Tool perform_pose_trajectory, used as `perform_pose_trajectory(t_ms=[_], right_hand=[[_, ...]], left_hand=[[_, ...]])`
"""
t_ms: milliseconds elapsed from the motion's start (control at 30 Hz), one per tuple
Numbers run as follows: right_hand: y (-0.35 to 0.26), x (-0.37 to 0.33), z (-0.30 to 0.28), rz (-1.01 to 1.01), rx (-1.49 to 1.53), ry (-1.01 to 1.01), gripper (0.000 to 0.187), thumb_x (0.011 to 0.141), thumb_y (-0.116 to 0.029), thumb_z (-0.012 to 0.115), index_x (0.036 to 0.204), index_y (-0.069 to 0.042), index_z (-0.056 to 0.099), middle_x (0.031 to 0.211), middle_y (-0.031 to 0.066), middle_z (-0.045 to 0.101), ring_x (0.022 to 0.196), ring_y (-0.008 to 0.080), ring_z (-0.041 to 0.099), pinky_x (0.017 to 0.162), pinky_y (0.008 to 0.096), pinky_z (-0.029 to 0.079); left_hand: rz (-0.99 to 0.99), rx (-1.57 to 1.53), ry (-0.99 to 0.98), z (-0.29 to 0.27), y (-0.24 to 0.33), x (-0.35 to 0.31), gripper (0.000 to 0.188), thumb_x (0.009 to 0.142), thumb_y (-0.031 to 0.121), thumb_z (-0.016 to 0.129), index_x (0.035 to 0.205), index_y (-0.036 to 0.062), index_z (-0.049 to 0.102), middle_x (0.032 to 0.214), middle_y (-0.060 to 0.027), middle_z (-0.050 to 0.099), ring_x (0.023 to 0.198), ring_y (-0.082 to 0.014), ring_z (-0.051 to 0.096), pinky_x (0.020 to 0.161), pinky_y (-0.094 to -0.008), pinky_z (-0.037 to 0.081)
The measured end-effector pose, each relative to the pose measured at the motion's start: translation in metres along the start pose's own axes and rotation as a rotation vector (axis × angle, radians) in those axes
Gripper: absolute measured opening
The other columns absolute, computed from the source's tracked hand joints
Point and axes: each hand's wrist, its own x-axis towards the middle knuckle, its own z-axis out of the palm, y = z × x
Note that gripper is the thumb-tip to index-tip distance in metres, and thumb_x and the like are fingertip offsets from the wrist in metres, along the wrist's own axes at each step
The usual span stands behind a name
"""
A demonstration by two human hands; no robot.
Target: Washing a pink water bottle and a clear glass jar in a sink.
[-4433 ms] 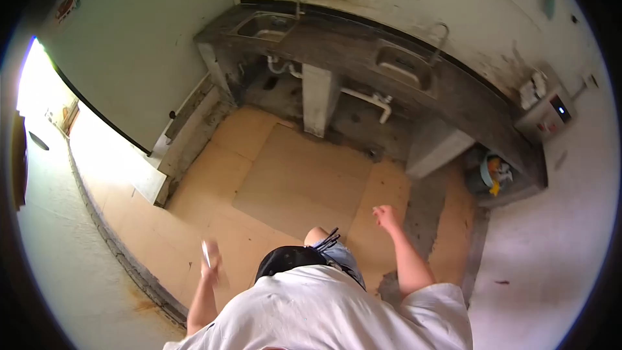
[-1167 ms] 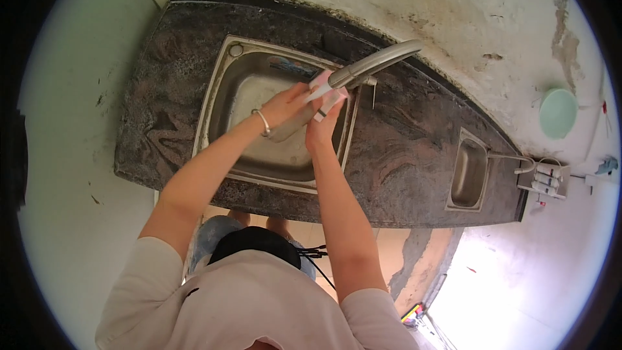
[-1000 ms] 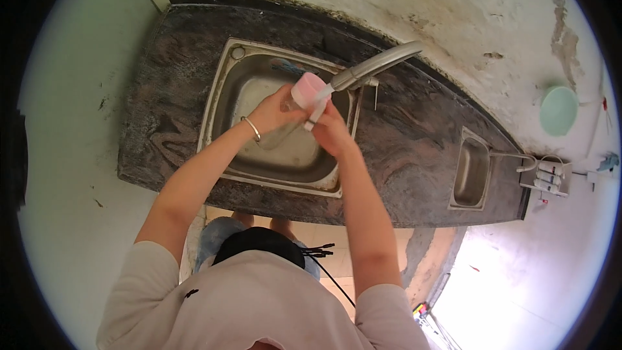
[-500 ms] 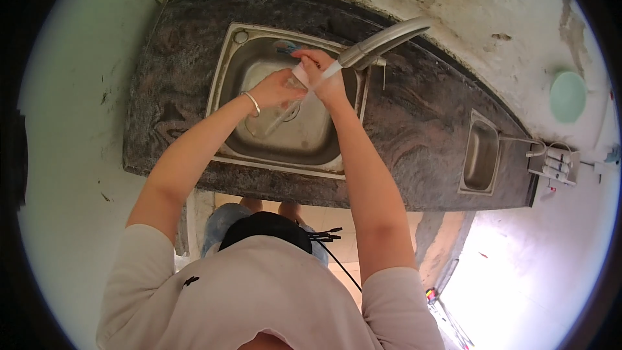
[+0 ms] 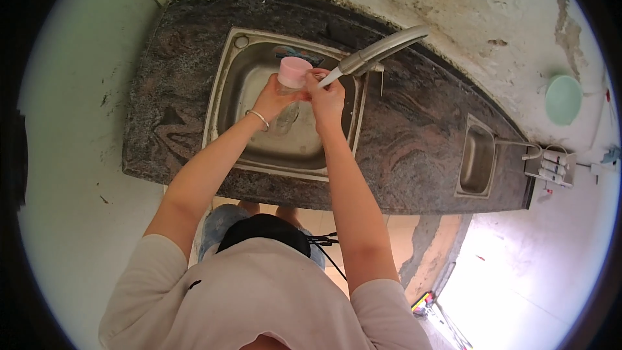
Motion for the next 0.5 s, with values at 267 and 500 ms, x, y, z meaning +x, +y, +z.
perform_pose_trajectory(t_ms=[267,500], right_hand=[[0.005,-0.01,-0.006,0.015,0.26,-0.336,0.032,0.094,-0.01,0.049,0.125,-0.004,0.047,0.081,0.0006,0.056,0.071,0.0082,0.047,0.066,0.0233,0.041],[0.002,-0.026,-0.014,0.093,0.158,-0.47,0.039,0.095,-0.004,0.04,0.134,-0.008,0.037,0.081,0.0001,0.051,0.068,0.0072,0.044,0.063,0.0212,0.038]], left_hand=[[-0.066,0.122,0.429,0.022,-0.002,-0.022,0.061,0.07,0.025,0.075,0.118,0.0013,0.047,0.117,-0.0167,0.055,0.111,-0.0322,0.051,0.095,-0.0398,0.041],[-0.354,-1.409,-0.413,0.018,0.03,-0.036,0.016,0.093,0.021,0.052,0.093,0.0078,0.06,0.077,-0.0033,0.058,0.071,-0.0164,0.052,0.065,-0.0298,0.04]])
